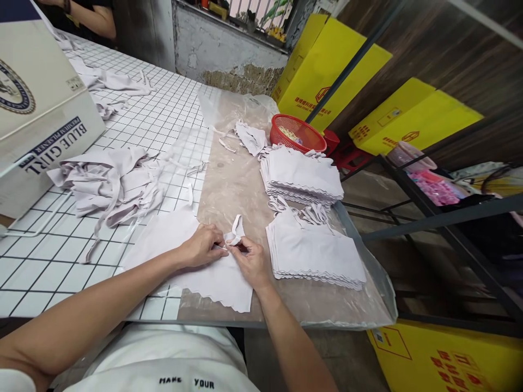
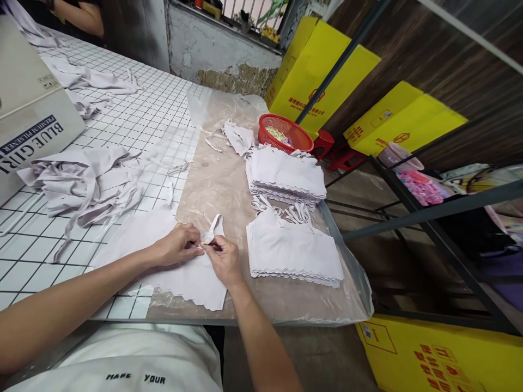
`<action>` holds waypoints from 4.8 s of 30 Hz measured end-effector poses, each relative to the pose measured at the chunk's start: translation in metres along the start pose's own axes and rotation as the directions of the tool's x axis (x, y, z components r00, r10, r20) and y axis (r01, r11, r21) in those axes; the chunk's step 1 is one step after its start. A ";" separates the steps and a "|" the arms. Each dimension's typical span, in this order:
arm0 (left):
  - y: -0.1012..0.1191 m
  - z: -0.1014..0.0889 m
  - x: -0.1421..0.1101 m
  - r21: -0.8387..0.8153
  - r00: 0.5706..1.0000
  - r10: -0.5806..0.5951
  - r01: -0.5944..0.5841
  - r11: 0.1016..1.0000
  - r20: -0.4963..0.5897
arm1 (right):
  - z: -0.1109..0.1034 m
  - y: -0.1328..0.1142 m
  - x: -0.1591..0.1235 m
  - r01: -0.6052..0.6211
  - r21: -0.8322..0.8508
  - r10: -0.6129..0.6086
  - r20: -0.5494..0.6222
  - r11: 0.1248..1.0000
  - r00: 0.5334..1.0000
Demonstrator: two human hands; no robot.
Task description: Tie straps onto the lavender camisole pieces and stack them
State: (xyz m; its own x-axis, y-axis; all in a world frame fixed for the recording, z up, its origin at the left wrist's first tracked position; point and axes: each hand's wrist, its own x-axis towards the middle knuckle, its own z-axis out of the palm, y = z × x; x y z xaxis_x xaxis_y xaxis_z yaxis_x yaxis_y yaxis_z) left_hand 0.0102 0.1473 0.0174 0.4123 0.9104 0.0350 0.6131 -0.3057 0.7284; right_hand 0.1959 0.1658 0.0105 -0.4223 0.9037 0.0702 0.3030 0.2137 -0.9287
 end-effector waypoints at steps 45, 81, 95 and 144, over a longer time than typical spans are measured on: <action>0.000 0.040 -0.010 0.112 0.862 0.205 -0.172 0.979 -0.463 | -0.011 0.029 -0.048 0.159 -0.850 -0.269 0.022 0.501 0.963; -0.065 -0.052 -0.004 0.168 0.754 -0.350 0.514 0.841 -0.556 | 0.096 -0.059 0.157 -0.191 -0.336 0.249 0.139 0.922 0.958; -0.067 -0.052 -0.007 0.101 0.751 -0.346 0.478 0.873 -0.562 | -0.012 -0.116 0.047 -0.061 0.018 0.026 0.761 0.998 0.648; -0.069 -0.065 -0.010 -0.013 0.779 -0.325 0.377 0.926 -0.537 | 0.032 -0.044 0.075 -0.241 0.357 0.066 0.440 0.903 0.896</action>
State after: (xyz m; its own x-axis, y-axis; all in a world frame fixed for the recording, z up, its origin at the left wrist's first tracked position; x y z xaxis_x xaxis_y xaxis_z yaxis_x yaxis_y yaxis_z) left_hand -0.0803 0.1779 0.0112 -0.2395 0.9580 0.1579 0.7144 0.0637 0.6969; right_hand 0.1232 0.2127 0.0447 -0.7343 0.6602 -0.1583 0.0708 -0.1574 -0.9850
